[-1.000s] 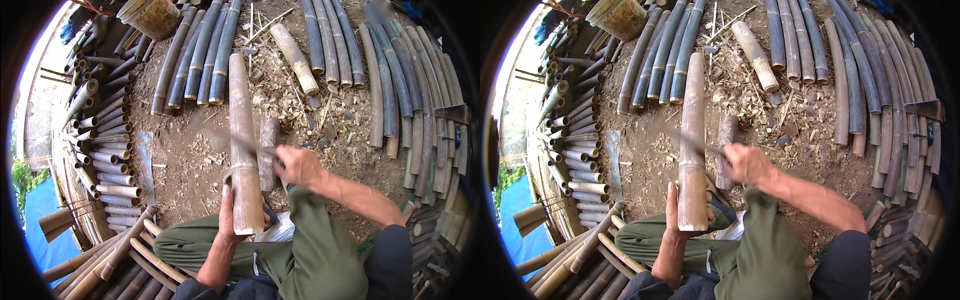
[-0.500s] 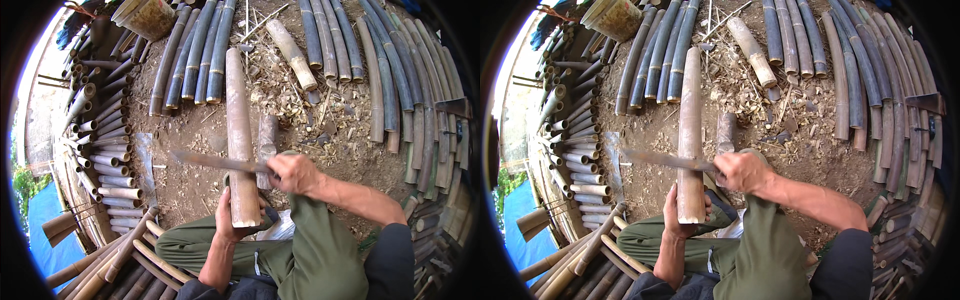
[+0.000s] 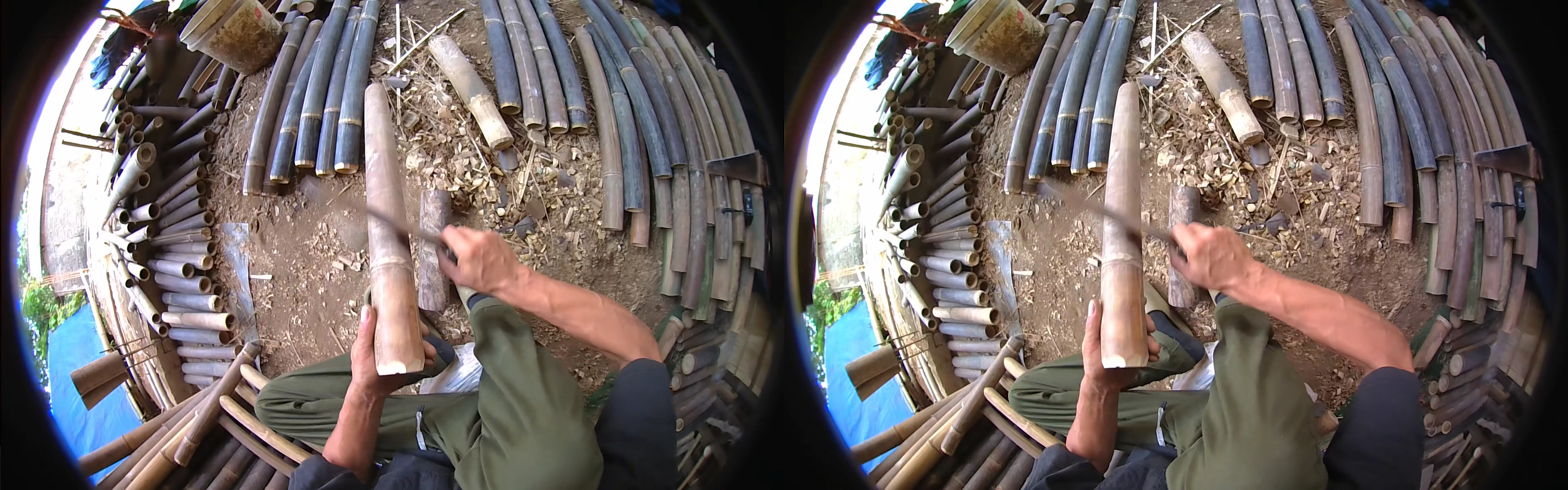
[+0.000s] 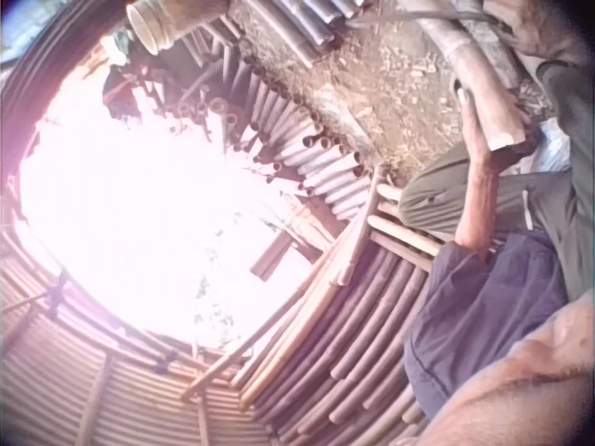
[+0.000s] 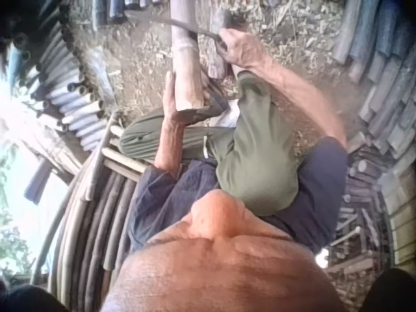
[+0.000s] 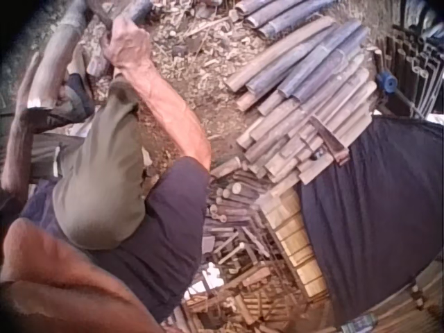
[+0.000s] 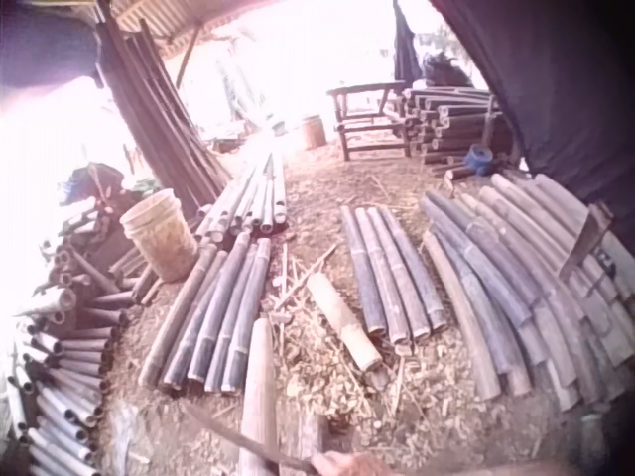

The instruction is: The person uses a blade to shave the outer bark and nodes off bamboo stalks, handling them one at a time and rotating them on a wooden block.

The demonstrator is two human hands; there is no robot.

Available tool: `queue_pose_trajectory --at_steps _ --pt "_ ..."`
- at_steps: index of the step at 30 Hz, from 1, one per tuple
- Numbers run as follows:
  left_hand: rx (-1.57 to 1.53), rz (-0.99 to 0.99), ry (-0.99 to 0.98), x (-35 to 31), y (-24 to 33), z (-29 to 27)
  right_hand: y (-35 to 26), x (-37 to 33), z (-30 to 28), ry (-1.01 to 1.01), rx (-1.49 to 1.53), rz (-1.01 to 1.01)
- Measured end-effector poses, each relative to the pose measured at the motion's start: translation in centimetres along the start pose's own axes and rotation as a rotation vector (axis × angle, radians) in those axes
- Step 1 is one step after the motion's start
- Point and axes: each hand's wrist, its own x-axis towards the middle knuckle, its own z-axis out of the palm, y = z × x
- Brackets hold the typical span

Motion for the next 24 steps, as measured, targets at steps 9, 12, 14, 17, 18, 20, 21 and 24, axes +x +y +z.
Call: queue_pose_trajectory --at_steps 9,12,14,17,18,20,21,24 --pt "0.083 -0.02 0.022 0.2 0.5 2.1 -0.7 -0.9 -0.8 -0.015 0.078 -0.184" --pt "-0.079 -0.075 0.042 0.4 0.2 1.1 -2.4 -1.7 -0.8 0.047 0.101 -0.466" --pt "-0.084 -0.054 -0.005 0.8 -0.2 0.8 0.1 -0.9 0.0 0.067 -0.012 -0.183" --pt "-0.104 -0.076 -0.075 0.4 -0.4 0.7 -1.2 -1.6 -0.9 0.027 0.103 -0.258" --pt "-0.094 -0.11 -0.096 0.1 -0.3 0.1 -2.6 -2.0 -1.5 0.023 0.137 -0.34" --pt "-0.091 -0.085 -0.065 0.2 -0.7 0.6 -2.1 -1.5 -1.1 0.151 0.093 -0.449" --pt "-0.093 -0.028 -0.015 0.5 -0.9 0.8 -0.2 -1.3 -0.3 0.059 0.036 -0.282" --pt "-0.051 -0.052 -0.017 0.6 -0.2 1.1 -0.6 -0.5 -0.3 0.008 0.073 -0.103"
